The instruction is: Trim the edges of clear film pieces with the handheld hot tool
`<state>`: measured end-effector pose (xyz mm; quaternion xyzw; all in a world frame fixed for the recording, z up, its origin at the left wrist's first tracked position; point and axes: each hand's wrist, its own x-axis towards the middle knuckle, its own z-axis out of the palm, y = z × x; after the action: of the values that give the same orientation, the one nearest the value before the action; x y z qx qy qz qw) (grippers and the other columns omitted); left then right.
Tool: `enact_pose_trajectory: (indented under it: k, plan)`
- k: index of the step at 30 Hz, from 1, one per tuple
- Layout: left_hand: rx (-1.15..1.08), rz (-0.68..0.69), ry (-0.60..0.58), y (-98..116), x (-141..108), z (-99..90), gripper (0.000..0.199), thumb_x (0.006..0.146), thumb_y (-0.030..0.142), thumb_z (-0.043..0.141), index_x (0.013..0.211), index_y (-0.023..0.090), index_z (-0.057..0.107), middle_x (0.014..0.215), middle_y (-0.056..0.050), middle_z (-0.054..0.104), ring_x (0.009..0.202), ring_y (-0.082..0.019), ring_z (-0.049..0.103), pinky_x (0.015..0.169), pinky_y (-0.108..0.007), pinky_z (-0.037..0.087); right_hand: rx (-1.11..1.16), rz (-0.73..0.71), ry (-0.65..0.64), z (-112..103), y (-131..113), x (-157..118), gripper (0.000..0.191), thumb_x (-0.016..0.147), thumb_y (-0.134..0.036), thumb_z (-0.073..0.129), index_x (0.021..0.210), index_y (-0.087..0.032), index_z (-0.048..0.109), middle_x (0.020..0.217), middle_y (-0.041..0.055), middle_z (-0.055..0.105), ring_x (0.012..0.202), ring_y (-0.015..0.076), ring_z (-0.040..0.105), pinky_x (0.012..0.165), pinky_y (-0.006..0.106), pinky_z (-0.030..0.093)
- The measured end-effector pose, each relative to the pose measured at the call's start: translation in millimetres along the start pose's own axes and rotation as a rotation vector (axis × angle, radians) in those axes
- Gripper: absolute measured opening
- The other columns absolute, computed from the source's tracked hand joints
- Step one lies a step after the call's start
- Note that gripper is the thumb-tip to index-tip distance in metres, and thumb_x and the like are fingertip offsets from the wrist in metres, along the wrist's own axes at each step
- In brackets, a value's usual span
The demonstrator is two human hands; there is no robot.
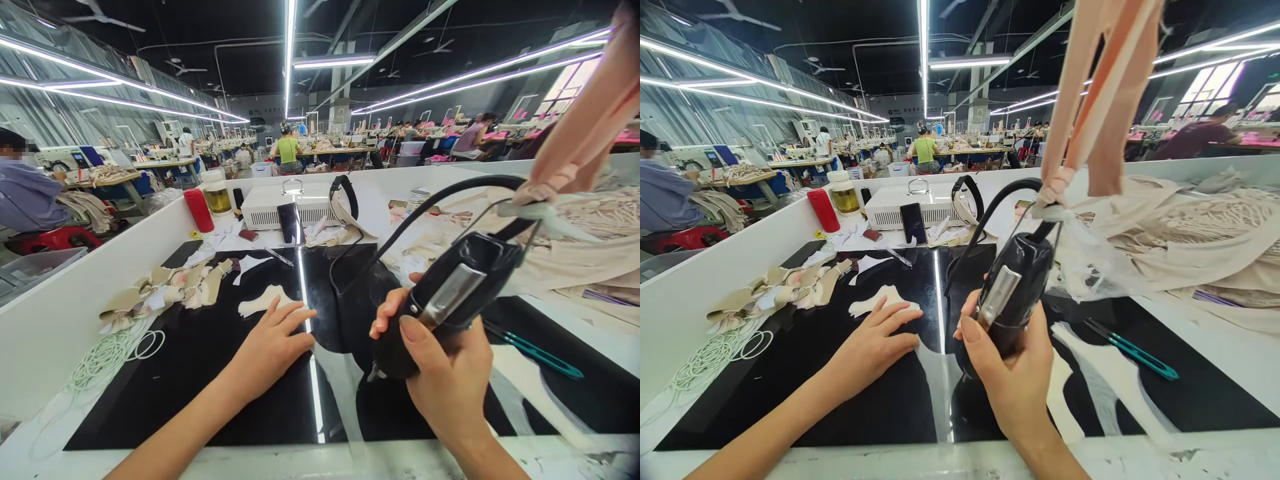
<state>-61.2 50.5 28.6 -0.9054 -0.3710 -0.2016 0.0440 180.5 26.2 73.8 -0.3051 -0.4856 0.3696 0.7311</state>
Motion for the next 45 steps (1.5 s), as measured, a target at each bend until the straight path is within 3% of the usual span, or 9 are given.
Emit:
enact_pose_trajectory:
  k: [2, 4, 7, 9, 14, 16, 20, 29, 45]
  plan:
    - [0.072, -0.035, 0.084, 3, 1, 1.9, 0.022, 0.107, 0.009, 0.06, 0.113, 0.023, 0.076, 0.146, -0.01, 0.068, 0.141, -0.032, 0.06, 0.13, -0.068, 0.035, -0.004, 0.0, -0.007, 1, 1, -1, 0.034, 0.091, -0.041, 0.088, 0.118, -0.032, 0.068, 0.091, -0.0035, 0.072, 0.068, 0.0159, 0.069, 0.064, 0.031, 0.062]
    - [0.046, -0.045, 0.103, 10, 2, 1.8, 0.022, 0.109, 0.01, 0.056, 0.116, 0.02, 0.074, 0.128, -0.01, 0.074, 0.125, -0.028, 0.068, 0.122, -0.059, 0.048, -0.008, 0.002, -0.015, 1, 3, -2, 0.029, 0.092, -0.04, 0.088, 0.113, -0.032, 0.069, 0.092, -0.0033, 0.072, 0.069, 0.0158, 0.068, 0.064, 0.031, 0.062]
    - [-0.088, -0.016, 0.028, 24, 5, 1.2, 0.015, 0.11, 0.017, 0.059, 0.111, 0.019, 0.074, 0.104, -0.005, 0.075, 0.101, -0.023, 0.069, 0.099, -0.04, 0.063, -0.011, -0.006, -0.027, 2, 5, -1, 0.028, 0.092, -0.038, 0.087, 0.111, -0.032, 0.068, 0.092, -0.003, 0.073, 0.068, 0.0166, 0.068, 0.062, 0.031, 0.062]
    - [-0.16, -0.008, -0.034, 30, 6, 2.6, 0.011, 0.108, 0.018, 0.064, 0.111, 0.02, 0.074, 0.106, -0.004, 0.075, 0.101, -0.022, 0.069, 0.094, -0.036, 0.063, -0.013, -0.017, -0.031, 5, 6, -1, 0.027, 0.092, -0.036, 0.086, 0.111, -0.032, 0.068, 0.091, -0.003, 0.074, 0.067, 0.0167, 0.068, 0.06, 0.031, 0.062]
    - [-0.179, -0.018, -0.109, 28, 7, 9.4, 0.019, 0.109, 0.014, 0.06, 0.123, 0.02, 0.072, 0.122, -0.005, 0.077, 0.116, -0.025, 0.071, 0.124, -0.055, 0.046, -0.04, -0.038, 0.01, 13, 4, 0, 0.026, 0.09, -0.031, 0.084, 0.11, -0.031, 0.068, 0.087, -0.0033, 0.074, 0.066, 0.0167, 0.068, 0.061, 0.031, 0.062]
    - [-0.17, -0.027, -0.115, 25, 8, 10.2, 0.021, 0.11, 0.015, 0.06, 0.127, 0.02, 0.072, 0.128, -0.006, 0.077, 0.125, -0.027, 0.07, 0.129, -0.061, 0.039, -0.053, -0.047, 0.031, 15, 4, 0, 0.029, 0.088, -0.03, 0.084, 0.111, -0.03, 0.067, 0.086, -0.0029, 0.074, 0.066, 0.0176, 0.069, 0.06, 0.032, 0.062]
    - [-0.252, -0.091, -0.134, 29, 11, 6.2, 0.026, 0.108, 0.022, 0.067, 0.134, 0.021, 0.07, 0.142, -0.008, 0.073, 0.138, -0.029, 0.064, 0.133, -0.062, 0.033, -0.065, -0.058, 0.052, 16, 7, 4, 0.027, 0.087, -0.028, 0.083, 0.109, -0.029, 0.066, 0.087, -0.0032, 0.074, 0.066, 0.0169, 0.069, 0.064, 0.032, 0.062]
    - [-0.526, -0.12, -0.362, 41, 16, 2.5, 0.08, 0.086, 0.054, 0.093, 0.153, 0.025, 0.062, 0.16, -0.013, 0.061, 0.156, -0.038, 0.047, 0.134, -0.069, 0.02, -0.072, -0.047, 0.051, 17, 16, 6, 0.029, 0.087, -0.028, 0.083, 0.11, -0.029, 0.065, 0.088, -0.0027, 0.073, 0.067, 0.017, 0.069, 0.064, 0.031, 0.062]
    - [-0.509, -0.097, -0.41, 36, 15, -3.3, 0.086, 0.086, 0.06, 0.09, 0.16, 0.029, 0.057, 0.166, -0.015, 0.055, 0.158, -0.043, 0.044, 0.132, -0.073, 0.022, -0.121, -0.025, 0.074, 21, 9, 3, 0.028, 0.087, -0.03, 0.08, 0.11, -0.03, 0.063, 0.083, -0.0036, 0.072, 0.064, 0.0171, 0.067, 0.061, 0.033, 0.061]
